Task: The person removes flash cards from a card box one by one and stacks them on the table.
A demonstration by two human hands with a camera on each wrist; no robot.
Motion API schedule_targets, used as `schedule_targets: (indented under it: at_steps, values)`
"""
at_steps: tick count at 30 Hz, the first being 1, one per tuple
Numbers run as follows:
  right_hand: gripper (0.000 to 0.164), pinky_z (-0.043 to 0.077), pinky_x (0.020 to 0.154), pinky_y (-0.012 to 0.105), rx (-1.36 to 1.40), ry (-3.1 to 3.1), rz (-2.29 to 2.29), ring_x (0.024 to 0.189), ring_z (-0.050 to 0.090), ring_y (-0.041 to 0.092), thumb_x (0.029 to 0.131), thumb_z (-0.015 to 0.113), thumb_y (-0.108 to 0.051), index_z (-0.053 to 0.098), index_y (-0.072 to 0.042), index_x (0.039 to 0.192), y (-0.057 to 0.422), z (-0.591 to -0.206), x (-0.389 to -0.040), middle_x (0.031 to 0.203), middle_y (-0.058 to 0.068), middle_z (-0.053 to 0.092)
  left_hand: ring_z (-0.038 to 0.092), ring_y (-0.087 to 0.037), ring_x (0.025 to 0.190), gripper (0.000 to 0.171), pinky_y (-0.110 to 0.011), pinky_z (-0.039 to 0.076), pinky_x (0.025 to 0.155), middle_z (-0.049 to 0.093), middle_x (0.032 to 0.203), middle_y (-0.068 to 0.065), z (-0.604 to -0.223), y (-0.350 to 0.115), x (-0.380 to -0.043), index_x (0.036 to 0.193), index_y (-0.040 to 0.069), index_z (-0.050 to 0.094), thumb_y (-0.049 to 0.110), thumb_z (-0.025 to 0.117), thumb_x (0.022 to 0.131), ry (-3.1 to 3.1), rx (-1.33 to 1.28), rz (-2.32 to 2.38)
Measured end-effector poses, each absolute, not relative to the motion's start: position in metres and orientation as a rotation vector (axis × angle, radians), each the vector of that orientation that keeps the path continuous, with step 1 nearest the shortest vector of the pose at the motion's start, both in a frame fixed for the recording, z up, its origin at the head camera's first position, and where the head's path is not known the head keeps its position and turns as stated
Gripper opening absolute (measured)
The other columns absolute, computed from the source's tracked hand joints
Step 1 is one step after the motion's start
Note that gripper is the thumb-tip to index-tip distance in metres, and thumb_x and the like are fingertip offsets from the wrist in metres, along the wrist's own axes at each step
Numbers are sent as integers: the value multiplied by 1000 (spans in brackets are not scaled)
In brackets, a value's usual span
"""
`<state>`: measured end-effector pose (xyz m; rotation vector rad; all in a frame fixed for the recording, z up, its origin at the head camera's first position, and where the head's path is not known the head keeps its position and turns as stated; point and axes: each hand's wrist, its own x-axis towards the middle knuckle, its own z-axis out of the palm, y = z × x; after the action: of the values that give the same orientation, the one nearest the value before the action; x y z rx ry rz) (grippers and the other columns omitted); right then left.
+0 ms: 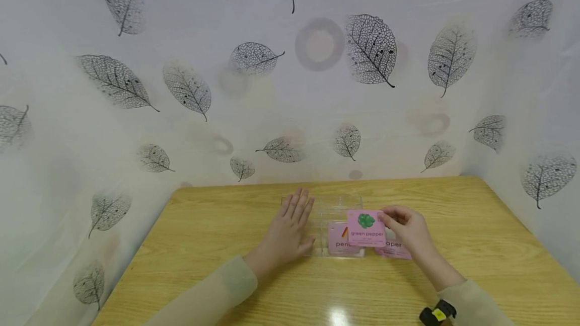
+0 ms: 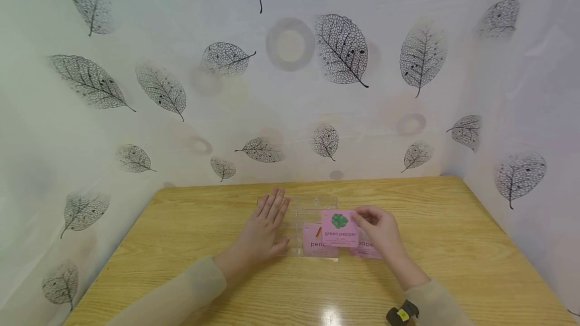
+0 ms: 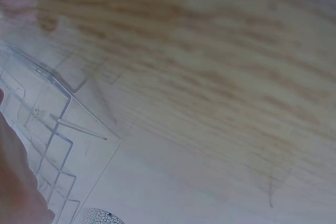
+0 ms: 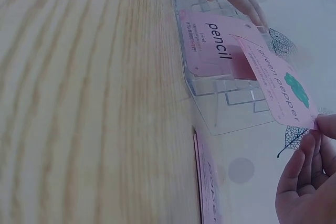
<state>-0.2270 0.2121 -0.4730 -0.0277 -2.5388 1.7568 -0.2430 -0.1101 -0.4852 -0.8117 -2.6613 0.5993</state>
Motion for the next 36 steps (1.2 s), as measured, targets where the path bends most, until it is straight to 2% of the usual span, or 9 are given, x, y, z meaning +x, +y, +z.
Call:
schedule_targets:
  at_steps: [7, 15, 22, 27, 32, 36]
  values:
    - [36, 55, 75, 18, -54, -2546, 1749, 84, 61, -2, 103, 71, -22, 70, 7, 126, 217, -473, -226, 90, -19, 70, 9, -38, 167, 98, -46, 15, 137, 7, 179, -22, -486, -110, -243, 170, 2, 11, 68, 38, 104, -2650, -811, 608]
    - [39, 58, 73, 19, -55, -2526, 1774, 82, 62, -2, 103, 72, -21, 68, 10, 126, 222, -474, -224, 91, -14, 72, 9, -38, 167, 97, -46, 16, 137, 7, 179, -21, -485, -110, -243, 170, 2, 11, 68, 37, 104, -2660, -808, 609]
    - [35, 59, 74, 20, -37, -2506, 1750, 81, 63, -2, 104, 70, -19, 69, 11, 123, 227, -474, -223, 88, -21, 69, 11, -38, 167, 97, -47, 17, 137, 12, 178, -21, -485, -110, -243, 170, 2, 13, 68, 38, 104, -2652, -807, 605]
    - [37, 58, 73, 19, -52, -2516, 1730, 81, 62, -3, 104, 70, -20, 69, 11, 123, 231, -473, -222, 90, -18, 71, 14, -38, 166, 97, -46, 18, 136, 15, 178, -21, -486, -110, -243, 170, 2, 15, 68, 38, 103, -2640, -804, 607]
    - [39, 58, 76, 19, -81, -2534, 1715, 84, 62, -4, 105, 69, -23, 68, 10, 126, 235, -472, -221, 90, -21, 69, 11, -38, 167, 97, -46, 16, 137, 12, 178, -21, -485, -109, -243, 170, 2, 12, 67, 37, 104, -2669, -803, 607]
    - [38, 59, 77, 18, -70, -2508, 1724, 84, 63, -5, 104, 69, -22, 69, 11, 124, 239, -471, -220, 92, -17, 72, 11, -38, 167, 97, -46, 16, 137, 12, 178, -21, -485, -109, -243, 170, 2, 12, 68, 37, 104, -2665, -806, 615]
